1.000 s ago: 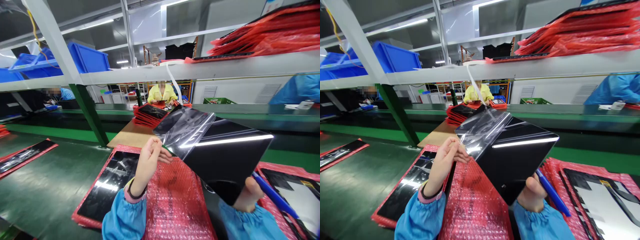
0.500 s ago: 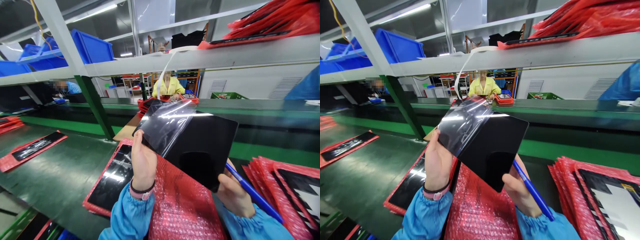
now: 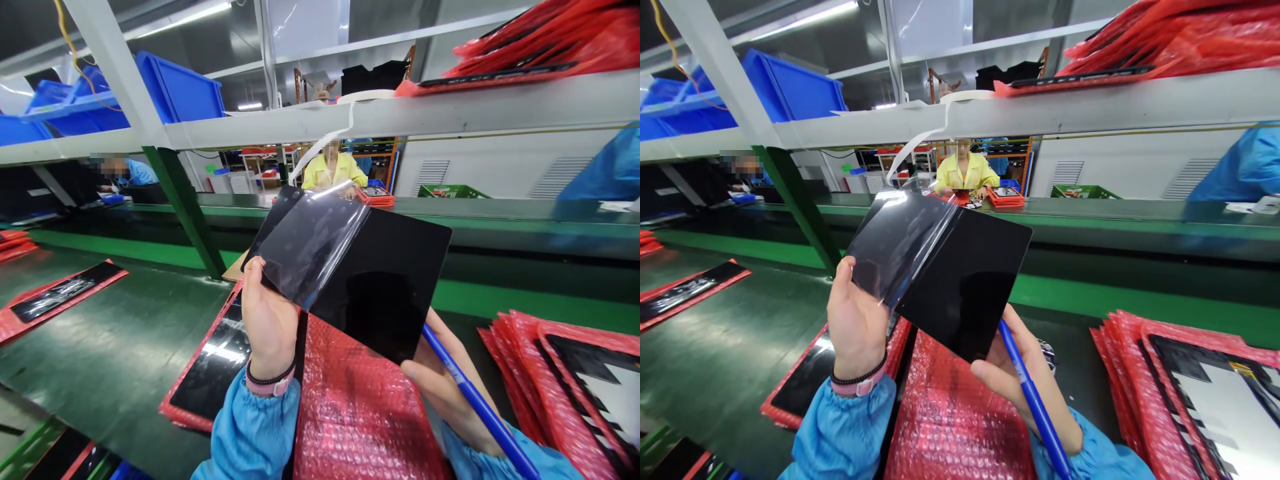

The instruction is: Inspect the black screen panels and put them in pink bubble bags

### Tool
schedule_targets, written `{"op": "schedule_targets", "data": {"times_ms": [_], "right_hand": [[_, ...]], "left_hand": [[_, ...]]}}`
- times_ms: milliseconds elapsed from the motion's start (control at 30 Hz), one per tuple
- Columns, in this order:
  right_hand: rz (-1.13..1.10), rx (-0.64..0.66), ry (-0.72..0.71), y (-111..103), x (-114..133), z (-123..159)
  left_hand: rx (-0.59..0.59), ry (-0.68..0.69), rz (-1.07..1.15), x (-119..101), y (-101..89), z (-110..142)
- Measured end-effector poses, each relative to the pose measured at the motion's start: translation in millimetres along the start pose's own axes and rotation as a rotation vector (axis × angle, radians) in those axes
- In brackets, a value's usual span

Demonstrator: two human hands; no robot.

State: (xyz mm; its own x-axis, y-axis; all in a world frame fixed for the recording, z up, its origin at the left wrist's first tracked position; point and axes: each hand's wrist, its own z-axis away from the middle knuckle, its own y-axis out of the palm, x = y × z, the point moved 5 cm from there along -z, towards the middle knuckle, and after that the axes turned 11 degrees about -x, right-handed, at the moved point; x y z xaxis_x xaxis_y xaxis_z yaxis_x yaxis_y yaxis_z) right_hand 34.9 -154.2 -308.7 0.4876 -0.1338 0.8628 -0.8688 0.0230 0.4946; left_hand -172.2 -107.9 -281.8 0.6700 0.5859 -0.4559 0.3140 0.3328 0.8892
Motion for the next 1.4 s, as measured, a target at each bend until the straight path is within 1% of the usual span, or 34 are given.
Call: {"op": "schedule_targets", "data": {"times_ms": [67, 167, 233, 400, 467, 533, 633, 700, 800, 867, 900, 967, 1033, 1133, 1200, 1267, 1333, 1400], "right_hand": [[0.016, 0.030, 0.001, 0.2, 2.0, -1.0], [0.036, 0.036, -0.014, -1.0, 5.7, -0.6], [0.087, 0.016, -0.036, -5.1, 8.0, 0.3], [0.154, -0.106, -0.055, -24.2, 15.6, 1.4], [0.159, -0.109, -0.068, -27.5, 20.7, 2.9], [0.167, -0.077, -0.087, -27.8, 25.3, 5.4], [0.138, -0.040, -0.040, -30.7, 24.3, 9.0], [0.089, -0.055, 0.006, -37.0, 19.8, 9.7], [0.042, -0.058, 0.066, -46.1, 12.0, 8.7], [0.067, -0.067, 0.117, -49.7, 8.3, 8.8], [0.099, -0.090, 0.135, -51.1, 7.8, 9.3], [0.199, -0.164, 0.125, -53.0, 10.8, 11.4], [0.348, -0.203, 0.083, -51.4, 16.0, 14.1], [0.546, -0.207, 0.013, -46.3, 20.1, 16.4], [0.592, -0.236, -0.040, -45.1, 20.7, 16.5], [0.597, -0.270, -0.095, -43.9, 21.4, 16.6], [0.610, -0.288, -0.151, -40.1, 24.3, 17.8], [0.638, -0.256, -0.196, -31.9, 29.2, 19.5]], "left_hand": [[-0.011, -0.003, -0.012, -0.1, -0.3, -1.4], [-0.028, 0.016, -0.042, 0.6, -1.3, -5.1], [-0.032, 0.063, -0.075, 0.5, -2.7, -9.0], [-0.023, 0.262, -0.204, -5.0, -6.9, -19.5], [-0.029, 0.270, -0.256, -5.4, -8.2, -23.1], [-0.017, 0.267, -0.277, -5.4, -8.1, -25.6], [0.018, 0.315, -0.271, -6.1, -7.2, -27.8], [0.042, 0.356, -0.265, -5.9, -7.6, -29.0], [0.073, 0.375, -0.262, -3.9, -9.5, -31.2], [0.089, 0.365, -0.270, -2.4, -10.7, -32.9], [0.099, 0.356, -0.278, -1.8, -10.9, -33.5], [0.125, 0.338, -0.299, -1.2, -10.2, -33.7], [0.149, 0.321, -0.319, -2.0, -8.1, -31.3], [0.189, 0.273, -0.357, -3.5, -2.4, -21.5], [0.254, 0.212, -0.386, -1.4, 3.2, -12.0], [0.347, 0.126, -0.375, 4.1, 8.4, -2.8], [0.427, 0.033, -0.305, 11.1, 11.6, 3.7], [0.473, -0.016, -0.240, 16.5, 12.4, 6.4]]}}
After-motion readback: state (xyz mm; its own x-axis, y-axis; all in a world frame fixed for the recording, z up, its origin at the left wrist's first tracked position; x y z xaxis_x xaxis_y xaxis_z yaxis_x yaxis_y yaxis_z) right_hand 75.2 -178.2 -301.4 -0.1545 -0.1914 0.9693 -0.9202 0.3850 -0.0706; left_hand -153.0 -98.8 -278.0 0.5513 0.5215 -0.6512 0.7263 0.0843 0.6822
